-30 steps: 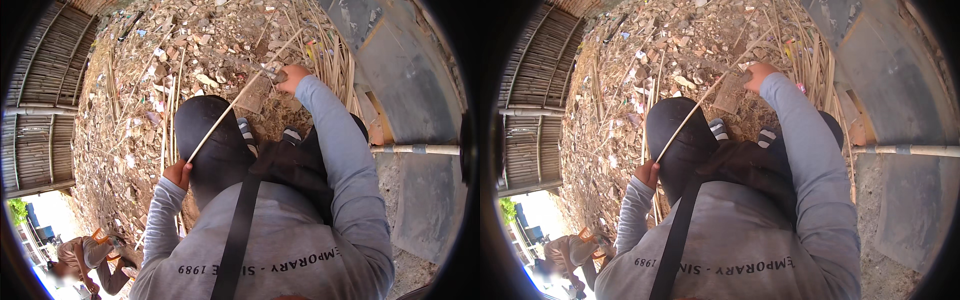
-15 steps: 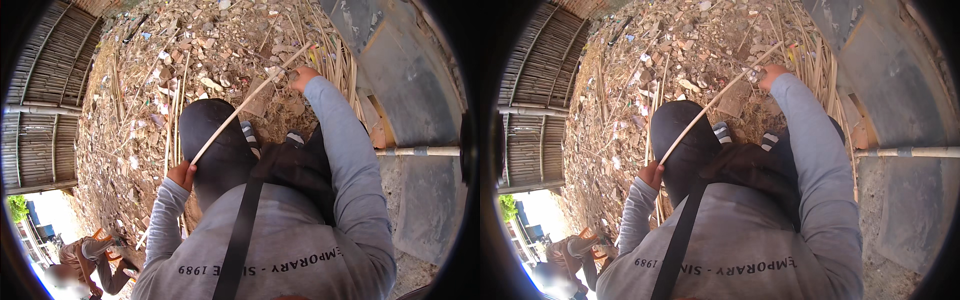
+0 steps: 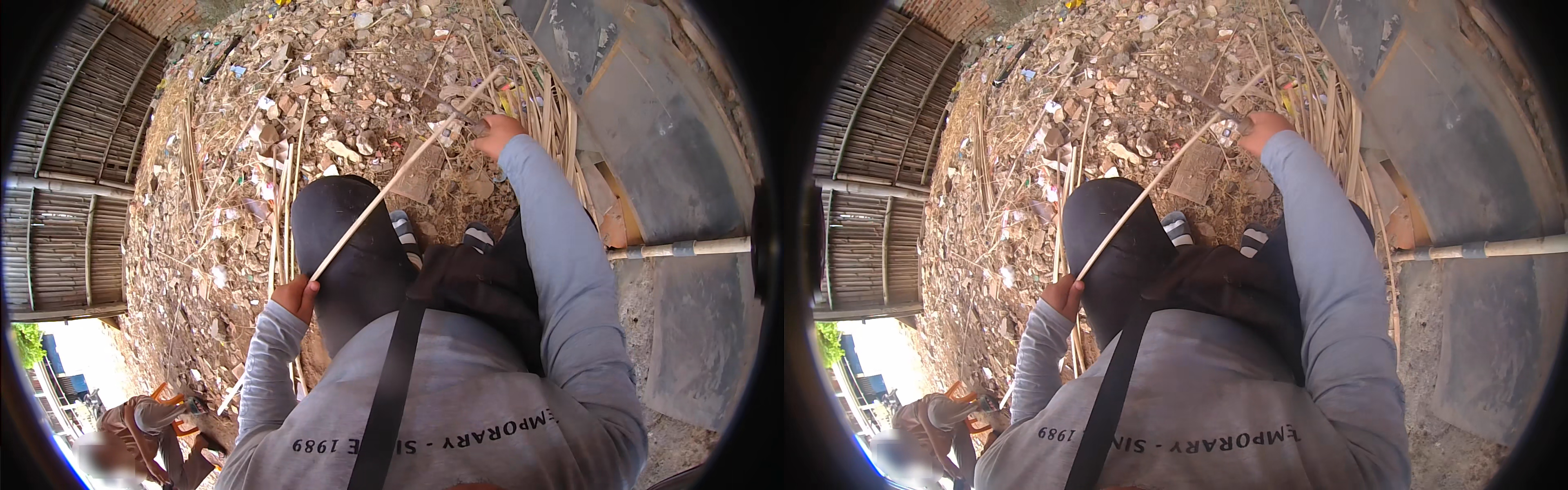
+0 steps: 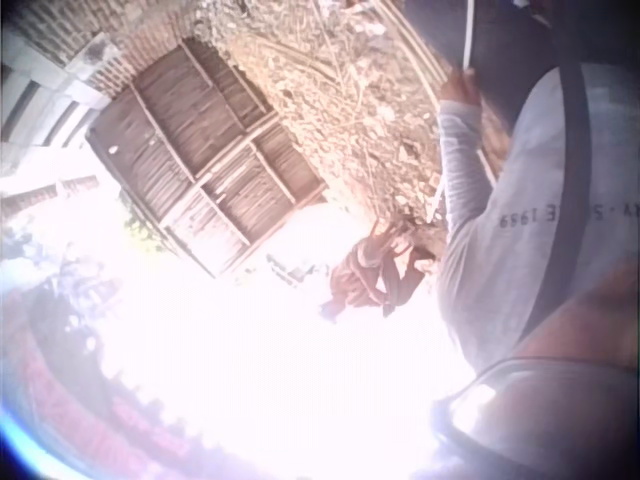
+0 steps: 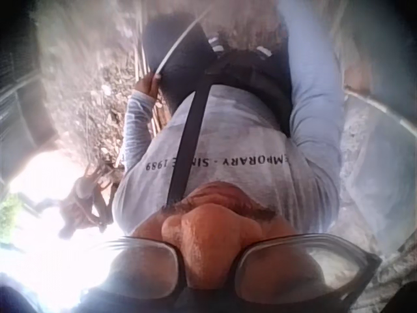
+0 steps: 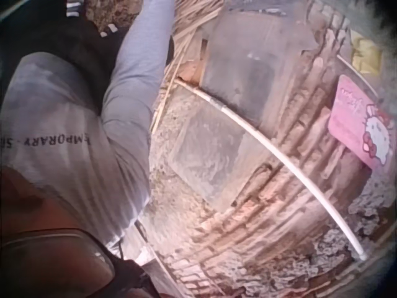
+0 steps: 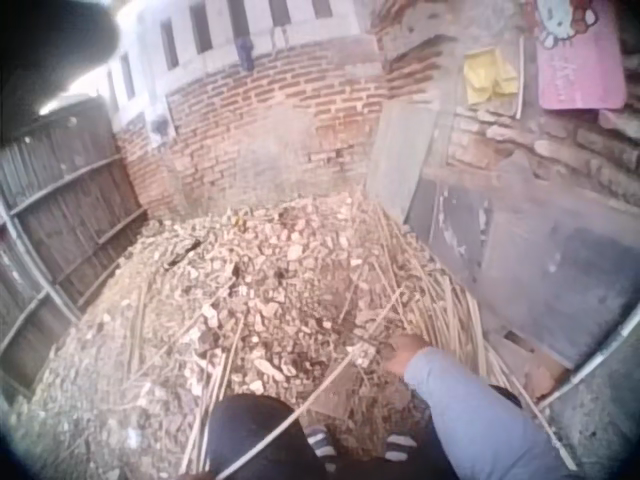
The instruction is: The person strips thin layers from a bamboo stick using a knife held in one hand while steadying the stick with the other.
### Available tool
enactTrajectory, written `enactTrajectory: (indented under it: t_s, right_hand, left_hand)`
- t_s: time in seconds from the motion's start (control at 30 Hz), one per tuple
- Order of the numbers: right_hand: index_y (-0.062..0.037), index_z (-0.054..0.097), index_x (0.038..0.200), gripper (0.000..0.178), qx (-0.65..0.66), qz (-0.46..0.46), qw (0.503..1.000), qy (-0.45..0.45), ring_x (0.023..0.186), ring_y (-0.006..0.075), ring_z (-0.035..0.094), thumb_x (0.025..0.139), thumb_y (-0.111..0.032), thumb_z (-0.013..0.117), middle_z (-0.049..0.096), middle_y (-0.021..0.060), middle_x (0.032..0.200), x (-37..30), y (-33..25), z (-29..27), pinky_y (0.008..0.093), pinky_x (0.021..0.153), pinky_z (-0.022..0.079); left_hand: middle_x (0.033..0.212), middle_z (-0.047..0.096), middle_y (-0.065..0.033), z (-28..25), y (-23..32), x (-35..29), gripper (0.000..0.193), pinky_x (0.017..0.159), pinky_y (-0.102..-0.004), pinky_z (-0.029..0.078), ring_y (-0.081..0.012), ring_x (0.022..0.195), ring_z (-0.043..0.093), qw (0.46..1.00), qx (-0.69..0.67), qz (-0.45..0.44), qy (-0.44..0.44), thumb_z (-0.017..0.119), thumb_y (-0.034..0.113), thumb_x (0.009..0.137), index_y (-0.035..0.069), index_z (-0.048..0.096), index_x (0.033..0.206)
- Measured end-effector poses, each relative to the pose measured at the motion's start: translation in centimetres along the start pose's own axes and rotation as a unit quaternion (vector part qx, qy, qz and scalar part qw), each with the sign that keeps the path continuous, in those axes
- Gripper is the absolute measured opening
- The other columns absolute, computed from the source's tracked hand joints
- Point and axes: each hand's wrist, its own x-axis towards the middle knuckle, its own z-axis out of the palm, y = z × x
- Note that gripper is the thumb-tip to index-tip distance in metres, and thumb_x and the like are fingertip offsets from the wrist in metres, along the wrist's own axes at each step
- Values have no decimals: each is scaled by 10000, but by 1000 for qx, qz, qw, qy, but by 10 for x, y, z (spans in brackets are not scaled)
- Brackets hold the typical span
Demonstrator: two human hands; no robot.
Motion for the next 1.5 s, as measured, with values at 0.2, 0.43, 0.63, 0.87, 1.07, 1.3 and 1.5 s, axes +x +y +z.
enactTrajectory:
  t_s: [0.2, 0.43, 0.63, 0.87, 1.07, 1.3, 1.5]
  right_hand:
    - [-72, 659, 929, 325, -22, -93, 995, -24, 859, 339, 626, 700, -301, 692, 657, 159, 879, -20, -14, -4, 418, 773, 494]
    - [-66, 656, 975, 381, -56, -129, 990, -23, 846, 348, 631, 692, -316, 707, 658, 177, 862, -27, -41, 0, 418, 773, 500]
    - [-75, 648, 1024, 419, -53, -135, 987, -72, 875, 347, 634, 680, -305, 712, 660, 183, 898, -21, -33, 20, 411, 784, 503]
    - [-81, 648, 1054, 424, -77, -160, 981, -80, 886, 355, 632, 687, -289, 685, 665, 176, 903, -44, -68, 22, 410, 810, 502]
    - [-59, 657, 966, 397, 3, -81, 994, -69, 846, 339, 639, 656, -297, 727, 668, 165, 863, -12, -40, 30, 401, 774, 504]
    - [-84, 663, 971, 368, -87, -168, 972, -140, 934, 324, 631, 676, -305, 664, 664, 170, 949, -39, -68, 26, 394, 839, 495]
    - [-67, 659, 975, 398, -11, -79, 994, -70, 877, 330, 635, 670, -318, 714, 661, 176, 887, -9, -37, 26, 393, 791, 496]
  left_hand:
    - [617, 528, -223, 2, -4, 3, 505, 578, -455, 422, -431, 626, 553, 1000, -22, 11, -2, 381, 461, 967, 4, 515, 797]
    - [604, 510, -211, -4, 11, 0, 473, 575, -447, 416, -424, 617, 535, 999, -22, -15, -29, 419, 433, 966, 8, 505, 777]
    - [613, 522, -221, -1, 11, 4, 485, 570, -465, 414, -432, 615, 539, 1000, -15, 5, -4, 413, 429, 968, 2, 513, 761]
    - [627, 540, -238, -2, 13, 2, 456, 570, -488, 417, -460, 634, 541, 999, 31, -25, -21, 396, 404, 976, 8, 506, 778]
    - [627, 550, -236, 1, 18, 8, 376, 556, -507, 421, -455, 630, 558, 998, 60, 4, 24, 442, 351, 964, 29, 507, 782]
    - [629, 566, -228, 9, 14, 3, 336, 550, -494, 436, -444, 622, 569, 994, 101, 7, 48, 472, 326, 955, 32, 494, 794]
    - [644, 575, -237, -1, 23, 7, 347, 562, -500, 437, -453, 630, 565, 995, 101, -3, 24, 449, 336, 961, 25, 514, 823]
